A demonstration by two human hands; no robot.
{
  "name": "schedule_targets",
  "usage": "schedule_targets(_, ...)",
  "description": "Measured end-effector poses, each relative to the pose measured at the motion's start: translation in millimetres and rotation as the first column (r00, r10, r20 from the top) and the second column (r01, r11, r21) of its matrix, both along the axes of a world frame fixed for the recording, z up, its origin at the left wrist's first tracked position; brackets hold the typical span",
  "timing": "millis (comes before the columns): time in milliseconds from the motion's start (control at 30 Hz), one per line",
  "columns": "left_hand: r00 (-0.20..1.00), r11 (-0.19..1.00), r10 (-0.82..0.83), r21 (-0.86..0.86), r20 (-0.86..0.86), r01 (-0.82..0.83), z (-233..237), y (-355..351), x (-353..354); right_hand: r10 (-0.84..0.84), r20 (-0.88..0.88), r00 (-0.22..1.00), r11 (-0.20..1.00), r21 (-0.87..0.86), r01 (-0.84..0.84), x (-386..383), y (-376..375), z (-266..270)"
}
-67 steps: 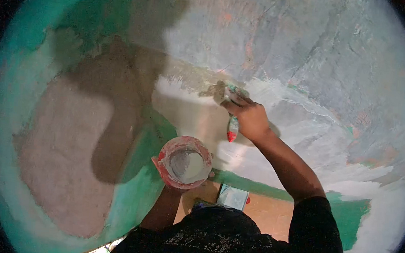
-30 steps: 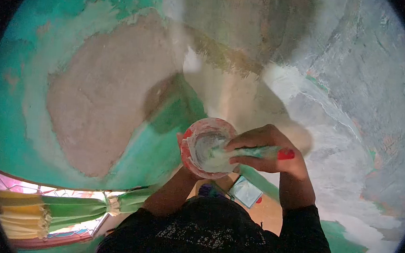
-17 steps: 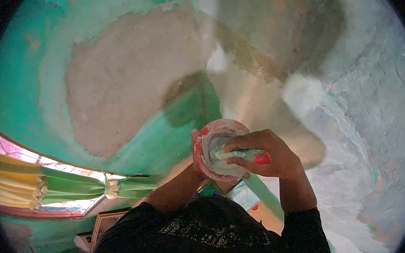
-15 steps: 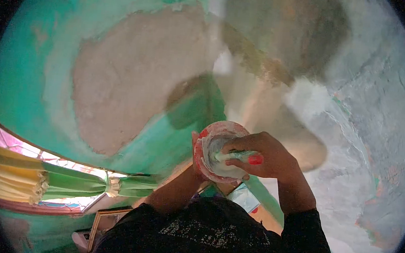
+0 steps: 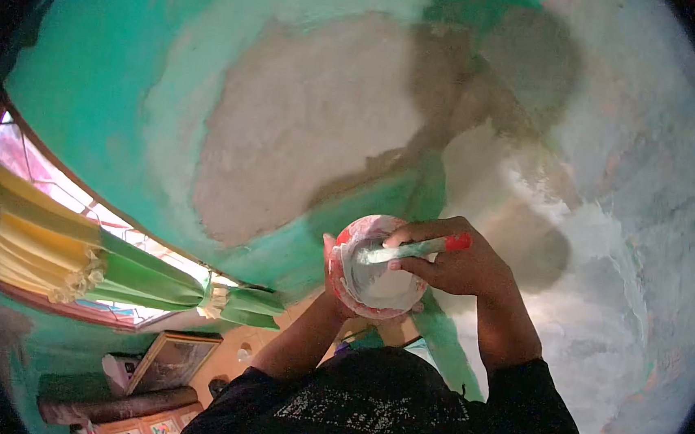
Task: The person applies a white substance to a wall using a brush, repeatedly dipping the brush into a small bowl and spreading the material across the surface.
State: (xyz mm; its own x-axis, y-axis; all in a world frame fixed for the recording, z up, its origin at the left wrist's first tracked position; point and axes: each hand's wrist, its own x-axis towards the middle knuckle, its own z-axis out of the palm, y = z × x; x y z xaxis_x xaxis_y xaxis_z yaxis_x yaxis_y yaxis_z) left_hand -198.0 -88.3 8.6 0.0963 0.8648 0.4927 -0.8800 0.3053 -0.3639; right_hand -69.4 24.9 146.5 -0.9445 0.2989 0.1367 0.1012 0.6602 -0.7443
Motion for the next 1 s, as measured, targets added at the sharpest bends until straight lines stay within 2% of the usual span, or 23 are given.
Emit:
schedule_targets(67,0.999,0.999,0.031,0.005,-0.016,-0.031,-4,-6,-7,0.02,-0.017,1.0,0.999,0.045,-0.019,-13,-4,-9)
schedule_targets(100,0.994,0.997,0.047,-0.05,-0.103,-0.053,-4,-12,-16,0.016,0.013,1.0,0.996,0.087,-0.017,-19,-8,-12)
schedule_targets(167,0.988,0.993,0.05,-0.096,-0.146,-0.065,-6,-19,-25,0.003,0.066,0.998,0.986,0.168,-0.014,-28,-14,-16)
schedule_targets(267,0.955,0.981,0.068,-0.155,-0.287,-0.117,-11,-27,-36,-0.018,0.023,1.0,1.0,0.019,0.017,-33,-18,-8)
schedule_targets(467,0.89,0.961,0.057,-0.218,-0.452,-0.172,-18,-36,-47,0.017,-0.005,1.0,0.995,0.102,-0.017,-43,-20,-11)
schedule_targets(533,0.878,0.955,0.053,-0.232,-0.475,-0.183,-18,-40,-48,0.005,-0.076,0.997,0.988,0.156,0.007,-45,-21,-13)
schedule_targets(567,0.877,0.953,0.052,-0.239,-0.478,-0.187,-18,-42,-49,0.0,-0.112,0.994,0.983,0.181,0.02,-46,-21,-14)
schedule_targets(633,0.869,0.948,0.056,-0.248,-0.492,-0.201,-15,-45,-51,-0.004,-0.072,0.997,0.982,0.189,0.018,-48,-23,-18)
schedule_targets(700,0.923,0.975,0.156,-0.093,-0.351,-0.2,-14,-43,-50,-0.025,-0.056,0.998,0.984,0.178,0.035,-50,-25,-17)
schedule_targets(800,0.97,0.977,0.21,0.06,-0.12,-0.204,-1,-43,-46,-0.064,-0.099,0.993,0.986,0.149,0.079,-54,-33,-16)
schedule_targets(867,0.949,0.956,0.277,0.145,-0.149,-0.256,1,-46,-49,-0.075,-0.172,0.982,0.982,0.157,0.103,-60,-36,-25)
schedule_targets(900,0.904,0.932,0.346,0.201,-0.25,-0.301,-2,-47,-55,-0.087,-0.142,0.986,0.972,0.205,0.115,-63,-38,-26)
schedule_targets(967,0.876,0.919,0.39,0.187,-0.283,-0.348,-4,-50,-58,-0.113,-0.085,0.99,0.944,0.301,0.134,-69,-43,-28)
schedule_targets(1000,0.903,0.929,0.369,0.112,-0.221,-0.352,-3,-51,-54,-0.136,-0.107,0.985,0.945,0.285,0.162,-69,-44,-27)
